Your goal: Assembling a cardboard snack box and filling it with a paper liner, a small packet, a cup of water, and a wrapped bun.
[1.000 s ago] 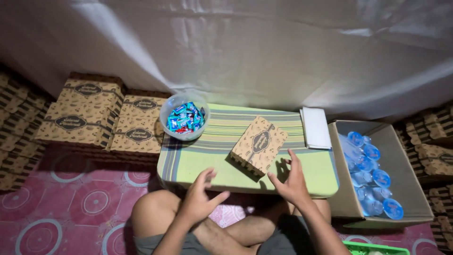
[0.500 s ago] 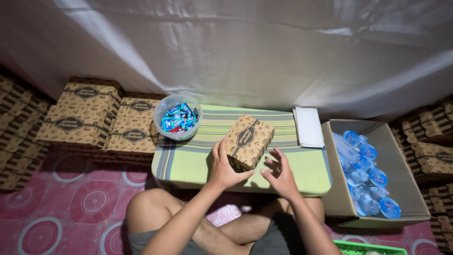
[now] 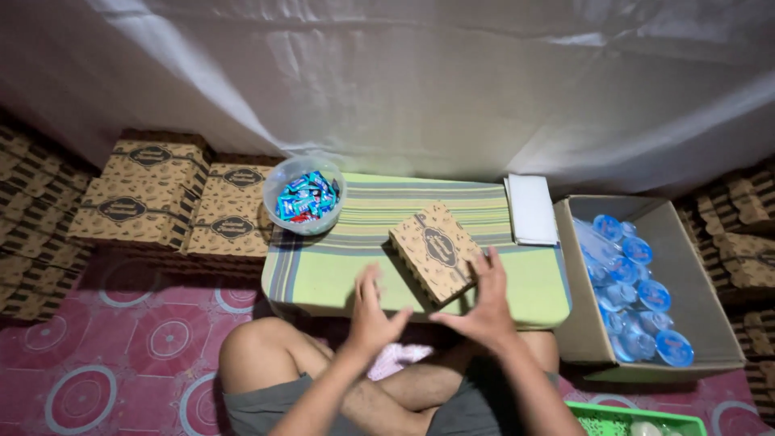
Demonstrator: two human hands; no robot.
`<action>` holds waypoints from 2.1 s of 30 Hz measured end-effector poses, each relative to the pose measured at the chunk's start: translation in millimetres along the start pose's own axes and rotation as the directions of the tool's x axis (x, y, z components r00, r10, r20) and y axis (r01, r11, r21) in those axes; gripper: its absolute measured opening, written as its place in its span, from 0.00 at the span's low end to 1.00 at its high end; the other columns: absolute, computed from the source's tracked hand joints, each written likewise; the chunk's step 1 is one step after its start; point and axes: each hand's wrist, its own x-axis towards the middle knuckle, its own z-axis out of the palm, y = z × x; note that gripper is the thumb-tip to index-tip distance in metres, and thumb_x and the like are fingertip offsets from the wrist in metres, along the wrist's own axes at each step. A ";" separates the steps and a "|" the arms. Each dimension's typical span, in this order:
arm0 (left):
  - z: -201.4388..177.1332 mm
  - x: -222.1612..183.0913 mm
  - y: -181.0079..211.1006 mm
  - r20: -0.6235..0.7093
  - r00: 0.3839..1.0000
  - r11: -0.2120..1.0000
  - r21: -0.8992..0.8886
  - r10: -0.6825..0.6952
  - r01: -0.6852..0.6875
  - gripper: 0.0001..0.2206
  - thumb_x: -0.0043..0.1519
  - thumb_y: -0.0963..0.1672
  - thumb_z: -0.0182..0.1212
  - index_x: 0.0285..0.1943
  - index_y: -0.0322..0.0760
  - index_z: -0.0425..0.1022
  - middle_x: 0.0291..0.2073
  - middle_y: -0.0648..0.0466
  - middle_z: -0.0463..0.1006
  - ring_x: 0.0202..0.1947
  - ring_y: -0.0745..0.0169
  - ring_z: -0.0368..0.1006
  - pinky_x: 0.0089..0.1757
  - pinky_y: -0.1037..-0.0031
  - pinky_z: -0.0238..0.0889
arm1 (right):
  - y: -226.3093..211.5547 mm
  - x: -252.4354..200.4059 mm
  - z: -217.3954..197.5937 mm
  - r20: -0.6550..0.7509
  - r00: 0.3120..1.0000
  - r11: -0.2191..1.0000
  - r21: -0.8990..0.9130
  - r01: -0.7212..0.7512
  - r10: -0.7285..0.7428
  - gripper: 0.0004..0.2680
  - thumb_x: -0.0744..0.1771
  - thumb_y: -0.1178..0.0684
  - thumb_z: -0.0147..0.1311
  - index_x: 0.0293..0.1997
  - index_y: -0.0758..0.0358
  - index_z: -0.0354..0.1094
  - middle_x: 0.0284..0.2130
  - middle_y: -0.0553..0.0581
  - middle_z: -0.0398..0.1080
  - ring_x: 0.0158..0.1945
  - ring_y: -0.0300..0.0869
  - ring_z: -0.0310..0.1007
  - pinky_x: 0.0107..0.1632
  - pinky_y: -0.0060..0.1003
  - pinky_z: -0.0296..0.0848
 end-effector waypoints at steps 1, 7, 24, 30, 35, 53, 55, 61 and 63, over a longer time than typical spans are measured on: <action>-7.7 16.2 0.7 0.033 0.995 0.995 0.039 -0.096 0.095 0.52 0.41 0.40 0.82 0.74 0.24 0.49 0.69 0.31 0.52 0.68 0.33 0.61 0.61 0.58 0.70 | -4.9 -1.9 11.0 -0.033 0.998 0.993 -0.102 0.055 -0.059 0.53 0.47 0.33 0.80 0.73 0.62 0.46 0.72 0.75 0.41 0.72 0.70 0.48 0.70 0.60 0.59; -21.0 53.8 2.9 0.178 0.927 0.941 0.135 -0.330 0.309 0.55 0.45 0.46 0.83 0.78 0.30 0.44 0.72 0.33 0.49 0.65 0.38 0.67 0.61 0.56 0.71 | 23.4 4.0 18.7 -0.072 0.997 0.998 0.067 -0.006 0.011 0.31 0.55 0.34 0.70 0.61 0.56 0.68 0.62 0.61 0.63 0.70 0.55 0.61 0.72 0.49 0.59; -24.7 -8.8 -19.4 0.187 0.979 0.958 0.257 0.082 -0.129 0.48 0.44 0.51 0.80 0.74 0.38 0.60 0.51 0.46 0.75 0.52 0.43 0.75 0.53 0.54 0.69 | 52.1 73.9 -40.3 -0.073 0.740 0.646 0.550 -0.530 0.669 0.19 0.74 0.41 0.46 0.65 0.67 0.57 0.55 0.70 0.66 0.49 0.59 0.76 0.41 0.55 0.82; -40.2 -0.1 -1.5 0.200 0.969 0.959 0.210 0.148 -0.190 0.43 0.49 0.55 0.77 0.71 0.36 0.63 0.65 0.43 0.63 0.62 0.41 0.68 0.58 0.57 0.65 | 0.1 20.7 -30.6 -0.074 0.831 0.801 0.324 -0.503 0.552 0.20 0.70 0.46 0.46 0.69 0.67 0.54 0.60 0.71 0.61 0.57 0.57 0.69 0.54 0.54 0.76; -30.4 39.8 -3.5 0.145 0.961 0.959 -0.127 -0.235 0.254 0.34 0.57 0.49 0.72 0.69 0.28 0.63 0.62 0.37 0.71 0.57 0.39 0.76 0.51 0.55 0.77 | -22.4 3.0 -19.9 0.009 0.853 0.812 0.301 -0.500 0.522 0.18 0.69 0.56 0.55 0.66 0.71 0.61 0.59 0.74 0.68 0.62 0.63 0.70 0.62 0.59 0.72; -16.9 109.6 -30.6 0.051 0.935 0.785 0.561 -0.351 0.264 0.09 0.54 0.41 0.55 0.40 0.33 0.77 0.31 0.35 0.81 0.39 0.28 0.80 0.40 0.46 0.75 | -20.2 71.6 -6.9 0.127 0.905 0.882 -0.314 -0.352 0.406 0.08 0.63 0.57 0.56 0.41 0.72 0.72 0.26 0.70 0.76 0.36 0.62 0.81 0.33 0.53 0.82; -16.4 106.9 -33.5 0.062 0.949 0.827 0.511 -0.308 0.235 0.12 0.53 0.38 0.55 0.44 0.27 0.76 0.34 0.33 0.80 0.41 0.26 0.79 0.41 0.45 0.75 | -11.5 74.5 -3.5 0.152 0.885 0.880 -0.267 -0.392 0.440 0.08 0.62 0.58 0.57 0.40 0.72 0.72 0.25 0.70 0.75 0.34 0.62 0.81 0.32 0.52 0.80; -37.1 90.7 -21.3 0.008 0.860 0.697 0.582 0.510 -0.419 0.13 0.55 0.42 0.68 0.48 0.35 0.78 0.40 0.47 0.72 0.48 0.43 0.74 0.48 0.58 0.70 | -43.1 61.3 -27.8 -0.071 0.995 0.924 -0.372 -0.087 0.066 0.15 0.66 0.51 0.63 0.54 0.68 0.69 0.41 0.67 0.72 0.51 0.56 0.74 0.53 0.48 0.78; -33.5 103.8 -12.1 0.099 0.790 0.618 0.568 0.605 -0.544 0.13 0.56 0.43 0.67 0.49 0.35 0.78 0.43 0.46 0.74 0.50 0.44 0.74 0.51 0.57 0.68 | -13.3 69.8 -7.9 -0.120 0.964 0.879 -0.448 0.160 -0.237 0.14 0.64 0.51 0.63 0.53 0.62 0.71 0.44 0.62 0.70 0.51 0.55 0.72 0.53 0.48 0.74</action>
